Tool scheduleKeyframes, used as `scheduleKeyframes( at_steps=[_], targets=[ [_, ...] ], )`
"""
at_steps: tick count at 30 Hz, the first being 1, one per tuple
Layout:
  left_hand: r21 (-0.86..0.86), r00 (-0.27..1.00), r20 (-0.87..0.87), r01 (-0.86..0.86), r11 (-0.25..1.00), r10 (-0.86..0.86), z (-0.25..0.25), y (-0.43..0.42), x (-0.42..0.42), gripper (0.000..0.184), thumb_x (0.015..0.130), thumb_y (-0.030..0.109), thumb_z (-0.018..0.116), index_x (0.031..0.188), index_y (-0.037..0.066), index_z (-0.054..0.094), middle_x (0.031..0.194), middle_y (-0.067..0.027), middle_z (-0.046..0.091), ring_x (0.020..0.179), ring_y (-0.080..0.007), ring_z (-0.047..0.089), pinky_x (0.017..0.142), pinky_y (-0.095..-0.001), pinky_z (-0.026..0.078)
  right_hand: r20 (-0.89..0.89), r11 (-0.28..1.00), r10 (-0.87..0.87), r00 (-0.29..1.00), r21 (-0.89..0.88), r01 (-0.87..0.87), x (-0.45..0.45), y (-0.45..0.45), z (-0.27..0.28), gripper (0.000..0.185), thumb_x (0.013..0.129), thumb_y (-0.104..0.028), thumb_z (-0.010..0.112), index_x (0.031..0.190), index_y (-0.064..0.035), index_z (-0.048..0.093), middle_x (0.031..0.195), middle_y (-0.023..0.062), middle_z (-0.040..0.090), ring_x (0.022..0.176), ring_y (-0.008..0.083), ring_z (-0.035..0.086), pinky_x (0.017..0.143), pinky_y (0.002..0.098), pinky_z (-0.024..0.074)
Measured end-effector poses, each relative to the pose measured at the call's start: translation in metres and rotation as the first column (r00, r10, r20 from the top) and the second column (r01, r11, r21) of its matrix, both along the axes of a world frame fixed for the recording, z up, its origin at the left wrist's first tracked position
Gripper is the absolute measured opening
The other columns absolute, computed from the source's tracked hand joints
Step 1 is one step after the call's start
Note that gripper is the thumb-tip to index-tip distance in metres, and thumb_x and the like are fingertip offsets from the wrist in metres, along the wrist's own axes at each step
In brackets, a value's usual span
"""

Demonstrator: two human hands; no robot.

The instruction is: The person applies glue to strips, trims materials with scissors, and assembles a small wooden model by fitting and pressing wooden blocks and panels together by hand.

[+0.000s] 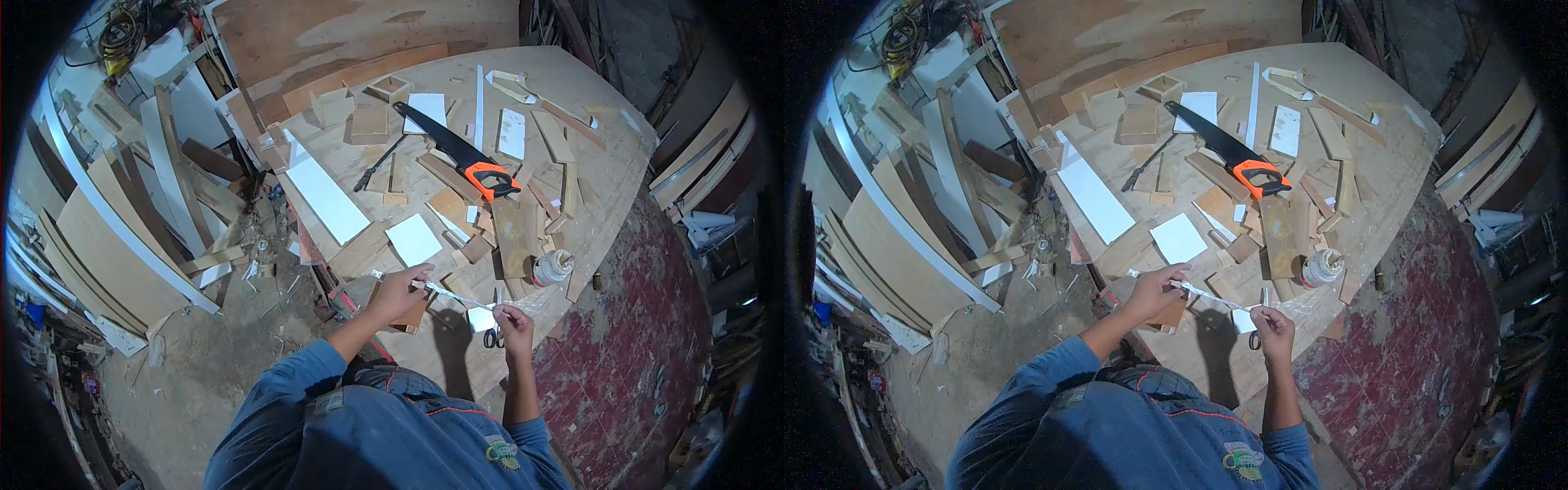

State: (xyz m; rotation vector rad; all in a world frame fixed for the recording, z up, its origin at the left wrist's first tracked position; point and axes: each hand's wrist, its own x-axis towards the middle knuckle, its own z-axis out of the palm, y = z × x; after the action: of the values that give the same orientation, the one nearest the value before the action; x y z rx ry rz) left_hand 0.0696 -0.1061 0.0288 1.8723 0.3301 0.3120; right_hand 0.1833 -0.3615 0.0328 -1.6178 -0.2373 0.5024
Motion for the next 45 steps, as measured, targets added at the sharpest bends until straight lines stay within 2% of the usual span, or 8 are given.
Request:
scheduleKeyframes(
  at_steps=[4, 12, 15, 19, 22, 30, 37, 45],
  targets=[
    [-0.006, 0.999, -0.033, 0.0, 1.0, 0.0, -0.001, 0.001, 0.0, 0.055, 0.073, 0.003, 0.066, 0.125, 0.015, 0.054, 0.097, -0.0089, 0.067, 0.074, -0.0196, 0.062, 0.069, -0.0308, 0.049, 0.016, 1.0, -0.023, 1.0, -0.01, 0.024, -0.002, 0.002, 0.005, 0.014, 0.083, -0.011, 0.066, 0.092, -0.0001, 0.067, 0.07, -0.0029, 0.059, 0.052, 0.0012, 0.044, 0.044, 0.0174, 0.0351],
    [0.093, 1.0, -0.02, -0.021, 0.995, 0.023, 0.007, -0.002, -0.001, 0.055, 0.072, 0.004, 0.065, 0.124, 0.017, 0.054, 0.095, -0.0071, 0.067, 0.065, -0.017, 0.057, 0.062, -0.03, 0.047, 0.045, 0.998, -0.052, 0.998, -0.043, 0.053, -0.005, 0.001, 0.009, 0.011, 0.084, -0.013, 0.066, 0.084, -0.0017, 0.067, 0.062, -0.0067, 0.052, 0.05, 0.0007, 0.038, 0.043, 0.0185, 0.0245],
    [0.084, 1.0, -0.018, -0.013, 0.996, 0.014, 0.005, -0.002, 0.0, 0.055, 0.073, 0.003, 0.065, 0.124, 0.017, 0.054, 0.094, -0.0068, 0.067, 0.062, -0.0173, 0.056, 0.06, -0.0301, 0.047, -0.014, 0.995, -0.029, 0.999, -0.101, 0.028, -0.002, -0.002, 0.012, 0.012, 0.082, -0.011, 0.067, 0.082, 0.0012, 0.068, 0.066, -0.0043, 0.057, 0.057, 0.0022, 0.045, 0.05, 0.0192, 0.0315],
    [0.05, 0.997, -0.076, 0.023, 0.998, -0.02, 0.008, -0.001, 0.0, 0.056, 0.074, -0.003, 0.062, 0.128, 0.013, 0.052, 0.099, -0.0068, 0.066, 0.078, -0.0098, 0.062, 0.072, -0.0248, 0.051, -0.04, 0.995, -0.024, 0.999, -0.099, 0.02, 0.0, -0.003, 0.013, 0.013, 0.082, -0.012, 0.068, 0.079, 0.0006, 0.068, 0.065, -0.0043, 0.056, 0.056, 0.0025, 0.044, 0.05, 0.0195, 0.0314],
    [0.043, 0.996, -0.084, 0.025, 0.999, -0.021, 0.012, -0.002, -0.001, 0.057, 0.074, -0.004, 0.061, 0.128, 0.013, 0.052, 0.1, -0.0065, 0.066, 0.08, -0.0098, 0.062, 0.073, -0.0248, 0.051, 0.027, 0.998, -0.045, 0.999, -0.044, 0.047, 0.001, -0.004, 0.011, 0.011, 0.084, -0.012, 0.067, 0.079, -0.0016, 0.067, 0.057, -0.0075, 0.049, 0.046, 0.0007, 0.036, 0.041, 0.0191, 0.0231],
    [0.069, 0.999, -0.043, 0.021, 0.997, -0.018, 0.01, -0.002, -0.001, 0.056, 0.075, -0.003, 0.061, 0.128, 0.013, 0.052, 0.098, -0.0047, 0.066, 0.077, -0.0082, 0.061, 0.07, -0.0232, 0.05, 0.193, 0.995, -0.079, 0.978, -0.043, 0.089, 0.003, -0.012, 0.002, 0.01, 0.082, -0.006, 0.067, 0.087, 0.0033, 0.067, 0.074, -0.0008, 0.062, 0.063, 0.004, 0.051, 0.056, 0.0187, 0.0378],
    [0.065, 0.993, -0.114, 0.015, 0.998, -0.008, 0.012, -0.002, -0.002, 0.056, 0.075, -0.002, 0.062, 0.128, 0.012, 0.052, 0.098, -0.0052, 0.066, 0.073, -0.0072, 0.059, 0.067, -0.023, 0.049, 0.224, 0.997, -0.068, 0.972, -0.006, 0.071, -0.011, -0.004, 0.022, 0.01, 0.082, -0.004, 0.067, 0.088, 0.0032, 0.067, 0.073, -0.0012, 0.06, 0.063, 0.0038, 0.049, 0.056, 0.0189, 0.0372],
    [0.17, 0.998, -0.058, 0.013, 0.985, -0.003, 0.008, 0.0, -0.001, 0.06, 0.074, 0.0, 0.064, 0.131, 0.013, 0.049, 0.099, -0.0079, 0.067, 0.066, -0.0095, 0.061, 0.062, -0.0243, 0.049, 0.596, 0.99, 0.003, 0.803, -0.117, 0.083, -0.013, 0.0, 0.026, 0.013, 0.076, -0.005, 0.07, 0.088, 0.0007, 0.068, 0.065, 0.0031, 0.057, 0.054, 0.0069, 0.048, 0.048, 0.0217, 0.0346]
  ],
)
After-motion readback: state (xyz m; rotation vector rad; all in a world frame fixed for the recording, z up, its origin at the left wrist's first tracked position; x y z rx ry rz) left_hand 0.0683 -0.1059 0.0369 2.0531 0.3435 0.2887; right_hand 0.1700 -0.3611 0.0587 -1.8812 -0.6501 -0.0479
